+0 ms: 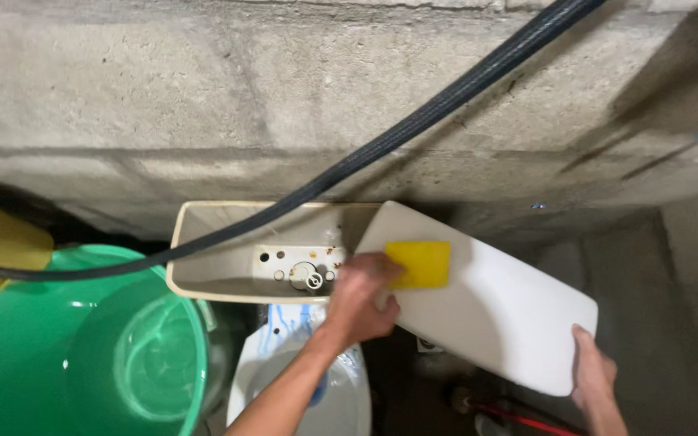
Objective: The person scrubs the inside of a toilet bowl with a brush, moves several bottles of toiletries on a shelf and a window ledge, and then removes the toilet tank lid to scrub it with a sponge.
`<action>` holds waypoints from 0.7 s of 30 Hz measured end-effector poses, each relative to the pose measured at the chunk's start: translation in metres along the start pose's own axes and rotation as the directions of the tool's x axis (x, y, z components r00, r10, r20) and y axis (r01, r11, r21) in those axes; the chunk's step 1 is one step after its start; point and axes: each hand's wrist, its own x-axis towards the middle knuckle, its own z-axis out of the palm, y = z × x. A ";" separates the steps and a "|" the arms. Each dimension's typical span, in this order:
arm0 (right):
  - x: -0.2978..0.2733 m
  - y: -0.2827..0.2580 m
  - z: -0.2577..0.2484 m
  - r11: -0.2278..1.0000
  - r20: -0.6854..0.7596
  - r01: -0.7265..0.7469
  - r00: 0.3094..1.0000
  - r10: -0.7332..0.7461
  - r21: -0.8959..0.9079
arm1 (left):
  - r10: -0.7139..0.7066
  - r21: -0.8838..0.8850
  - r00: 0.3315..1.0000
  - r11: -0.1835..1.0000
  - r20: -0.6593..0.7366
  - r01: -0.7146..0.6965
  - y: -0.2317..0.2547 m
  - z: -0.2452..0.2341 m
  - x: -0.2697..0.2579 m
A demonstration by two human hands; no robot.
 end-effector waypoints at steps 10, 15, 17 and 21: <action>-0.020 -0.016 0.000 0.999 0.020 -0.025 0.999 0.025 -0.036 | -0.768 -0.557 0.604 0.413 0.214 0.721 -0.079 0.072 0.011; -0.033 -0.031 0.003 0.999 0.012 0.022 1.000 -0.022 -0.025 | -0.775 -0.662 0.577 0.293 0.259 0.690 -0.073 0.060 0.000; -0.038 -0.038 0.006 0.999 0.032 0.034 0.999 -0.033 -0.025 | -0.826 -0.630 0.495 0.237 0.269 0.739 -0.070 0.045 -0.007; -0.053 -0.049 0.030 0.995 0.105 0.088 0.991 -0.083 -0.043 | -0.887 -0.503 0.448 0.339 0.111 0.795 -0.065 0.004 -0.021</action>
